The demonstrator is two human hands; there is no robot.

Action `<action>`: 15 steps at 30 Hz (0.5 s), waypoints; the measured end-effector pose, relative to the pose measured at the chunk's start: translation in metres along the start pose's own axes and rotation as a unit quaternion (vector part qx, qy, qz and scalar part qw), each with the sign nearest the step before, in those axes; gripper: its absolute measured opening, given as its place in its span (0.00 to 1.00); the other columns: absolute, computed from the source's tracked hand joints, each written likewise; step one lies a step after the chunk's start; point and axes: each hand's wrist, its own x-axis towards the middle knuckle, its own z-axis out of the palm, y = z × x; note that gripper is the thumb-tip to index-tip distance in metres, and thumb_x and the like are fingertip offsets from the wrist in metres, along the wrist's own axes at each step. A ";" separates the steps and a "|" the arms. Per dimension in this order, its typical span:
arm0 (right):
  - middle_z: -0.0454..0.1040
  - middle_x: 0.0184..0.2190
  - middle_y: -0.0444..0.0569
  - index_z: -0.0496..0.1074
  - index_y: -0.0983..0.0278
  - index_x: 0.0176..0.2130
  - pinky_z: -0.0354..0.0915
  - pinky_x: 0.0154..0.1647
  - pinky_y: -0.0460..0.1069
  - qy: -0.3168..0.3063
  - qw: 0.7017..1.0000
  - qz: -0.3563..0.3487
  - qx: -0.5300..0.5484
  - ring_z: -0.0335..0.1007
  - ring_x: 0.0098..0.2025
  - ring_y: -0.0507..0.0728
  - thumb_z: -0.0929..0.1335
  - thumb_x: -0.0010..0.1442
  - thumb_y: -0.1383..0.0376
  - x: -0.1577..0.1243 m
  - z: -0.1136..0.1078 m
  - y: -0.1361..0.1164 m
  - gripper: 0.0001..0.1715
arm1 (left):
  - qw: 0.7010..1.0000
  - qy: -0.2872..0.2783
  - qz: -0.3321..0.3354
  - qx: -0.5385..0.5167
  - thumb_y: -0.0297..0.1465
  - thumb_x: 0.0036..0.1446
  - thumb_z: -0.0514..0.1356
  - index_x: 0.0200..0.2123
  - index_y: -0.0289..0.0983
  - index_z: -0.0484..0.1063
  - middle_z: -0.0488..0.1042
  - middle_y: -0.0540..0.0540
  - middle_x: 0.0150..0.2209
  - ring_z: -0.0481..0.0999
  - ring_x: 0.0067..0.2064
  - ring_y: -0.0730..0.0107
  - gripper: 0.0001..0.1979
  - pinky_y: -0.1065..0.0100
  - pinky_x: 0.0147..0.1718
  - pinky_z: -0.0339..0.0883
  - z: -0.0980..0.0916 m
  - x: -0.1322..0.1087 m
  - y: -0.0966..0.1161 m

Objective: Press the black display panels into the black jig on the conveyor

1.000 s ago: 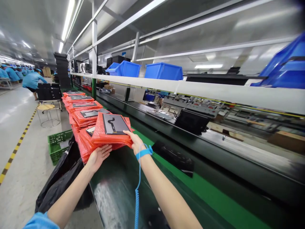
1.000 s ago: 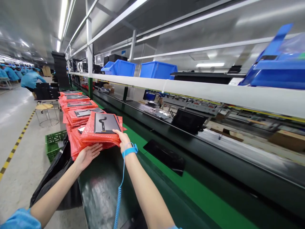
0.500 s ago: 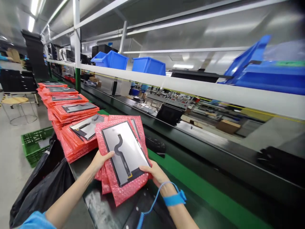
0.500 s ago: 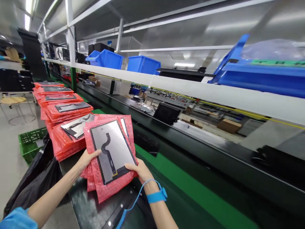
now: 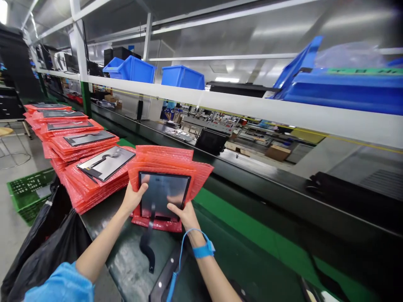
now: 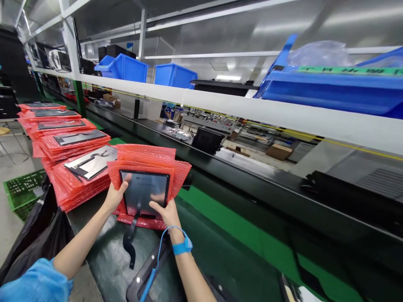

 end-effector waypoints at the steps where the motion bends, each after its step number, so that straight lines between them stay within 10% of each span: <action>1: 0.80 0.44 0.51 0.79 0.59 0.38 0.64 0.57 0.61 0.011 1.000 -0.012 0.004 0.74 0.50 0.67 0.79 0.44 0.53 0.002 0.003 -0.003 0.22 | 1.000 -0.004 0.018 0.001 0.46 0.49 0.69 0.49 0.40 0.73 0.75 0.40 0.53 0.70 0.60 0.48 0.27 0.55 0.62 0.61 0.002 0.002 0.003; 11: 0.82 0.37 0.54 0.79 0.62 0.36 0.72 0.49 0.61 0.058 0.996 -0.052 0.031 0.79 0.43 0.68 0.80 0.41 0.52 -0.003 0.017 -0.019 0.24 | 0.975 -0.005 0.212 0.065 0.49 0.46 0.70 0.70 0.48 0.38 0.51 0.40 0.69 0.57 0.68 0.53 0.57 0.55 0.65 0.52 0.000 0.020 0.052; 15: 0.82 0.35 0.54 0.79 0.62 0.34 0.74 0.46 0.60 0.054 0.997 -0.047 0.037 0.80 0.41 0.68 0.81 0.39 0.53 -0.006 0.016 -0.020 0.23 | 0.872 0.028 0.379 0.309 0.54 0.48 0.66 0.69 0.47 0.44 0.50 0.38 0.68 0.53 0.67 0.48 0.52 0.48 0.64 0.49 -0.011 0.023 0.081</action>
